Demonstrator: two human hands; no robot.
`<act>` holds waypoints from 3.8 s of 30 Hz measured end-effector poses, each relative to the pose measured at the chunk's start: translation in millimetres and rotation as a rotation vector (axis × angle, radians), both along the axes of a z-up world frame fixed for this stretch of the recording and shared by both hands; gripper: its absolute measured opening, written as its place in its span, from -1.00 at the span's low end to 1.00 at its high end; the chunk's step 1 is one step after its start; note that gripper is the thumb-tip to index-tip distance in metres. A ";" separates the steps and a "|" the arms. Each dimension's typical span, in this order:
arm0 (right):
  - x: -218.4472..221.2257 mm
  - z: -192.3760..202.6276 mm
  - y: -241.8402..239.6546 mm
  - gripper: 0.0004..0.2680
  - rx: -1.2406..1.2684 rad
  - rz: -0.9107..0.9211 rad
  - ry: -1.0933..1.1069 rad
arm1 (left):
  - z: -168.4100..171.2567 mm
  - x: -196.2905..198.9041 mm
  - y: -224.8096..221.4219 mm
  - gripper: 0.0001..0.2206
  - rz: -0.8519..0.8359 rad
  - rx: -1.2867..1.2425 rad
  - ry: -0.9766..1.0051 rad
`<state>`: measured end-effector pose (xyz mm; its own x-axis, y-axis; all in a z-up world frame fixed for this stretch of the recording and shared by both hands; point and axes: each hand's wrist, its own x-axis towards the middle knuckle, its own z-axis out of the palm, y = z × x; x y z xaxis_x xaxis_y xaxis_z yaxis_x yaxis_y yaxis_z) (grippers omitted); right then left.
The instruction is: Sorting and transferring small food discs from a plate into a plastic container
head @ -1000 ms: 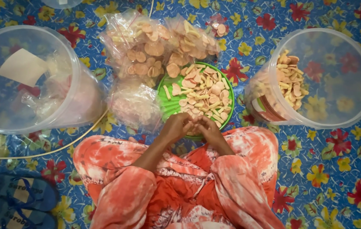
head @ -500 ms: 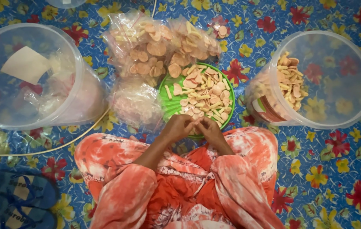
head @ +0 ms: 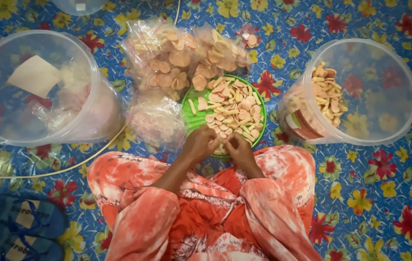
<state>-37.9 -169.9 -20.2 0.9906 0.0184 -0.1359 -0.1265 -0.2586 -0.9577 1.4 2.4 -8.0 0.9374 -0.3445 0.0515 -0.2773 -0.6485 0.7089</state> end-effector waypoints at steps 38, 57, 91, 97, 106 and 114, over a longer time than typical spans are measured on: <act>3.8 26.7 11.5 -0.91 0.270 -0.243 0.215 | 11.7 10.6 -0.5 -0.73 -0.053 -0.505 0.199; -6.0 -14.7 -34.3 -0.66 -0.802 0.000 0.006 | -16.8 29.2 15.3 -0.78 0.115 -0.457 0.158; 196.0 -28.8 -16.1 -0.58 -0.850 0.203 -0.444 | 36.7 49.3 29.0 -0.83 0.264 -0.563 0.066; 180.8 -70.8 -14.9 -0.62 -0.945 0.281 -0.074 | 38.3 51.4 28.3 -0.83 0.259 -0.613 0.062; 116.4 11.0 -17.4 -0.54 -0.505 0.172 -0.200 | 55.9 48.5 36.5 -0.81 0.254 -0.569 -0.022; 91.9 -16.9 -80.1 -0.78 -0.687 0.008 -0.115 | 50.4 49.2 36.3 -0.81 0.262 -0.560 0.004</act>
